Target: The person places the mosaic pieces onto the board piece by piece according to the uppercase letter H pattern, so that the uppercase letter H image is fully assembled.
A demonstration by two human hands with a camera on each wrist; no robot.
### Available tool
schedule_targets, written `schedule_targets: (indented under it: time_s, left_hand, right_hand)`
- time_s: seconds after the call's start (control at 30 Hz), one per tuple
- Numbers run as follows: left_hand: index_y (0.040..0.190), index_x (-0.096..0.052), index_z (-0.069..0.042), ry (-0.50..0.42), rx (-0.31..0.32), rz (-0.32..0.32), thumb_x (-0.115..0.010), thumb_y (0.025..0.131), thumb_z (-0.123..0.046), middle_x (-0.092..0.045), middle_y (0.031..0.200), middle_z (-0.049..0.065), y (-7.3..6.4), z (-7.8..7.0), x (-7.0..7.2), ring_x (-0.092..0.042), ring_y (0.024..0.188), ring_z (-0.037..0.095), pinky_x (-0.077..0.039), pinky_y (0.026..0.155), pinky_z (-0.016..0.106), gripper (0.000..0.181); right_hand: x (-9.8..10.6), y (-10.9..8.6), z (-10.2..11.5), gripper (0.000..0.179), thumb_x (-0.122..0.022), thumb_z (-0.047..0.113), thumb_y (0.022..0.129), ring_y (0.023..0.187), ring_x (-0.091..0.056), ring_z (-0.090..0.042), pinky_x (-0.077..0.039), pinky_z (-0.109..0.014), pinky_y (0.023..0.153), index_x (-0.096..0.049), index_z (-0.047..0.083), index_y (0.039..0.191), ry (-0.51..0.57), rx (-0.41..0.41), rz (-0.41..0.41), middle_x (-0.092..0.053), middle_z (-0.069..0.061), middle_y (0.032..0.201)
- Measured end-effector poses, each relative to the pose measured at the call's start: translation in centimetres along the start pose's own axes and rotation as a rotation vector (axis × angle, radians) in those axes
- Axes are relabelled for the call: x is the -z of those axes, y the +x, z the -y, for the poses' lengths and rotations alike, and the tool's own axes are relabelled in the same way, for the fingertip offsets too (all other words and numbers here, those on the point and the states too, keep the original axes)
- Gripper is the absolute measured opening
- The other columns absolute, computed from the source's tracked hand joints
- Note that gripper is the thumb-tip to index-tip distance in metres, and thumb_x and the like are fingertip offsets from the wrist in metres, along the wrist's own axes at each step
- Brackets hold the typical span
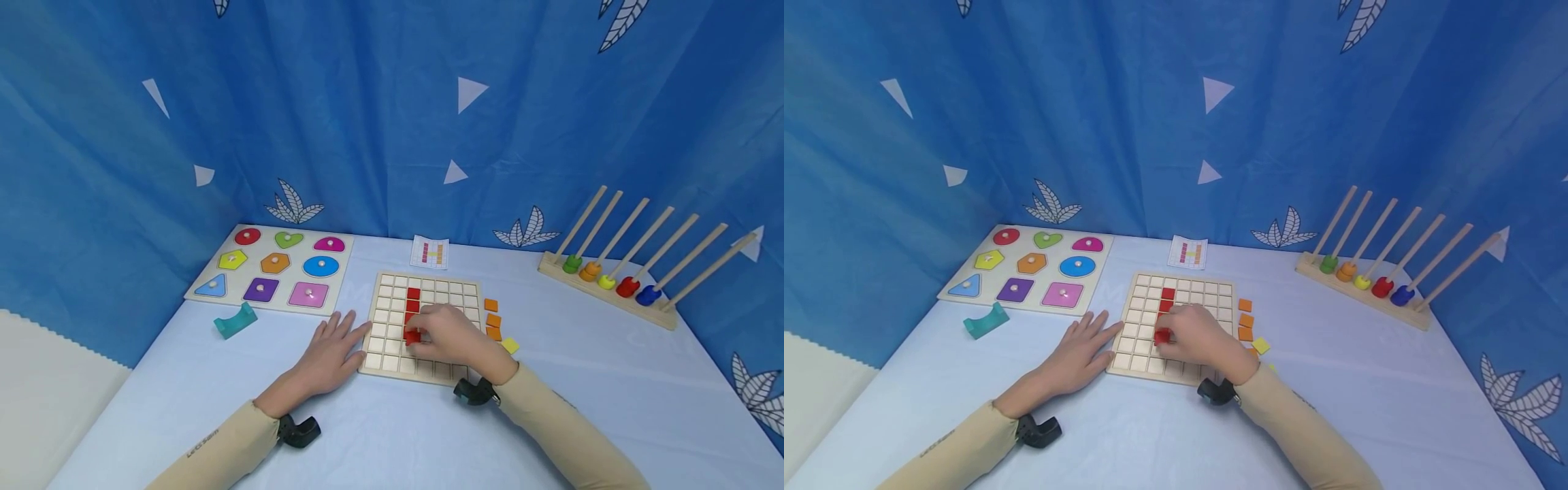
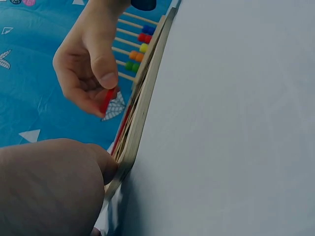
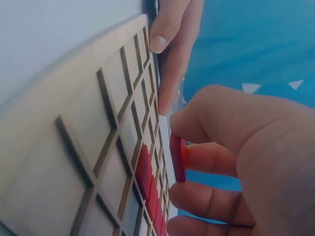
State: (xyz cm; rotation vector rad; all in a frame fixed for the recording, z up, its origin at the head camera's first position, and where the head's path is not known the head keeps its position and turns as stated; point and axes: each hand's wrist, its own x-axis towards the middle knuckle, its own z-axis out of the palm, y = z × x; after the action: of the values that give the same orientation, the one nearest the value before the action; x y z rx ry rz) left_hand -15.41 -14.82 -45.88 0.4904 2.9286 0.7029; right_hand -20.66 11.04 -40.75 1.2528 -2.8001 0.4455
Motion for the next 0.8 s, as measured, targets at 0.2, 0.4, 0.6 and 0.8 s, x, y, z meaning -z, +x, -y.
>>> schedule_targets:
  time_s: [0.2, 0.4, 0.6, 0.8]
  left_hand:
    - [0.155, -0.045, -0.014, -0.003, 0.004, 0.001, -0.055, 0.102, -0.029, -0.029, 0.167, 0.021, 0.0, -0.1, -0.1, -0.016, 0.157, 0.047, -0.013, 0.124, 0.068, 0.056]
    - [0.156, -0.044, -0.016, -0.007, 0.01, 0.004, -0.056, 0.102, -0.032, -0.029, 0.167, 0.02, -0.1, -0.1, -0.1, -0.015, 0.157, 0.046, -0.013, 0.125, 0.067, 0.057]
    - [0.155, -0.045, -0.014, -0.007, 0.005, -0.001, -0.054, 0.102, -0.03, -0.03, 0.167, 0.021, 0.0, -0.1, 0.0, -0.016, 0.157, 0.047, -0.013, 0.125, 0.067, 0.056]
    - [0.156, -0.044, -0.015, -0.004, 0.007, 0.007, -0.054, 0.102, -0.031, -0.029, 0.167, 0.021, -0.1, -0.2, 0.2, -0.015, 0.157, 0.047, -0.013, 0.125, 0.067, 0.057]
  right_hand:
    - [-0.4, 0.0, 0.3, 0.018, -0.078, 0.026, 0.086, 0.065, -0.047, -0.005, -0.043, -0.022, 0.067, -0.078, 0.017, 0.1, 0.012, -0.016, 0.04, -0.066, 0.008, 0.079]
    - [-1.2, -0.1, 0.1, 0.017, -0.077, 0.023, 0.085, 0.064, -0.045, -0.004, -0.039, -0.018, 0.06, -0.077, 0.016, 0.1, 0.04, -0.003, 0.048, -0.06, 0.008, 0.076]
    - [-1.5, 0.0, 0.0, 0.016, -0.078, 0.025, 0.084, 0.061, -0.043, -0.003, -0.035, -0.017, 0.056, -0.077, 0.017, 0.099, 0.04, 0.0, 0.053, -0.054, 0.009, 0.071]
    - [-1.7, 0.0, -0.1, 0.015, -0.078, 0.024, 0.084, 0.06, -0.043, -0.003, -0.034, -0.016, 0.055, -0.076, 0.018, 0.098, 0.047, 0.002, 0.052, -0.053, 0.01, 0.071]
